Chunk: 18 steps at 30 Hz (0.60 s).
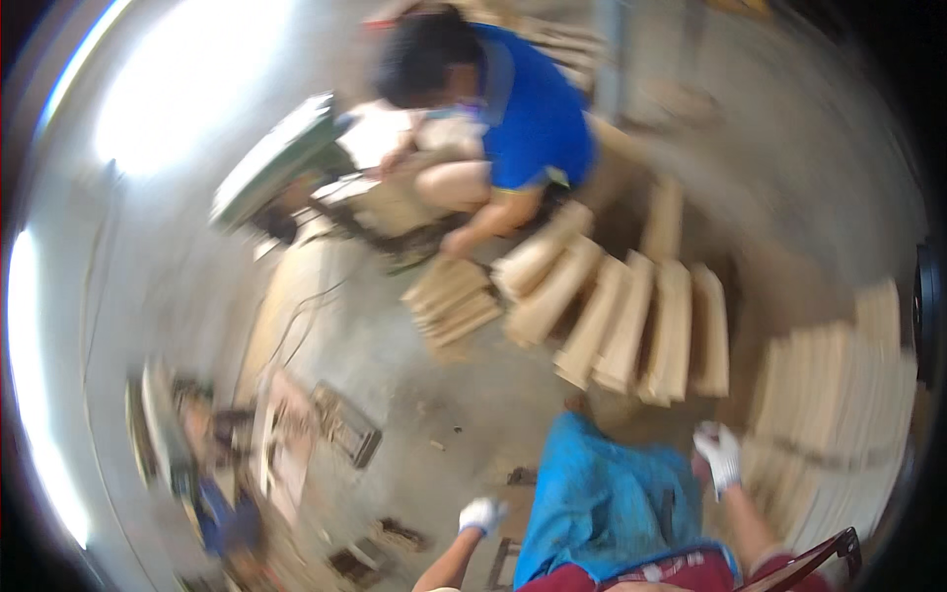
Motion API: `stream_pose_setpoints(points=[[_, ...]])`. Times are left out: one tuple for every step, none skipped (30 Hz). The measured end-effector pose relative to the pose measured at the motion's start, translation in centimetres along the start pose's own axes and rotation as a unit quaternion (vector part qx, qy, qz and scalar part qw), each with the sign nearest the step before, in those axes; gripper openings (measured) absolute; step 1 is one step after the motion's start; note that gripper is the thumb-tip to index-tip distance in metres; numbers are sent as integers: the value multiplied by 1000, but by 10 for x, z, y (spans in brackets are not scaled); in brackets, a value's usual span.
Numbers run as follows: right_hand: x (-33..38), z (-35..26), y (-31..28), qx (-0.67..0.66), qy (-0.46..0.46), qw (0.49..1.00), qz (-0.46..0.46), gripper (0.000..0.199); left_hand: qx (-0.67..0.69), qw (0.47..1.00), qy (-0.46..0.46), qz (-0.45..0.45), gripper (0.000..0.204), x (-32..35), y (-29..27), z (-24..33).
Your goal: Sanding the edges of wooden furniture components using sandpaper.
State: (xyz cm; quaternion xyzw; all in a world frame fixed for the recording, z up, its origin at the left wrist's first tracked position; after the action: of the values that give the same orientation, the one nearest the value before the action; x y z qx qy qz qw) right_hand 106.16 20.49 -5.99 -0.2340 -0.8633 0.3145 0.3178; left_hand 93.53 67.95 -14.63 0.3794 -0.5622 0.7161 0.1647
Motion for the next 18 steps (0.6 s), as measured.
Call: stream_pose_setpoints(points=[[-6,10,13,-49,-4,999,-14,29,116,980,101,123,40,-11,-51,31],[-3,-14,21,-113,-30,993,-11,31,260,933,193,154,33,-24,-96,73],[-13,-5,33,-135,-6,991,-1,30,373,887,251,108,39,-28,-130,128],[-20,0,44,-136,-4,991,17,32,362,871,328,47,55,-29,-148,174],[-33,15,60,-132,-19,990,38,33,258,865,430,35,59,-37,-140,207],[-44,22,65,-141,19,989,28,33,167,856,489,-3,65,-46,-113,232],[-59,32,66,-178,50,982,35,32,25,832,554,-7,71,-46,-81,250],[-53,50,74,-215,92,971,44,31,-79,770,633,29,74,-39,-54,246],[-56,63,72,-238,91,965,58,31,-193,745,634,-80,69,-28,-51,258],[-55,74,70,-262,86,959,64,31,-306,706,613,-181,65,-15,-50,263],[-54,83,69,-261,104,958,52,29,-263,676,673,-142,61,-15,-36,246],[-47,97,69,-268,119,954,63,29,-214,641,730,-101,57,-14,-26,228],[-44,118,76,-320,152,933,63,29,-237,642,708,-172,51,-4,-41,243],[-41,134,81,-372,180,908,63,28,-188,688,654,-253,50,-2,-51,245],[-39,146,84,-377,188,903,78,24,-219,734,541,-348,50,-2,-62,254],[-41,159,84,-383,195,899,83,24,-228,729,541,-353,50,-8,-64,241],[-45,173,88,-403,201,888,92,25,-94,776,434,-447,48,-15,-67,218],[-50,183,90,-423,205,877,100,25,44,796,309,-519,47,-25,-72,203]])
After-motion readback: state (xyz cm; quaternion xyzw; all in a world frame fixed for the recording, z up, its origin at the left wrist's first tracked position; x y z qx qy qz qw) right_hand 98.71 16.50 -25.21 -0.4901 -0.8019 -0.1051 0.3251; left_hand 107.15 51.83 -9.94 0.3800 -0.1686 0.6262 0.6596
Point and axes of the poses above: each hand's wrist, its own x-axis away from the middle knuckle, its own y-axis out of the palm, z = x × y, the point moved 3 cm from there along -x, towards the middle knuckle, and after that the axes turned 14 degrees about z, right-handed, at the moved point
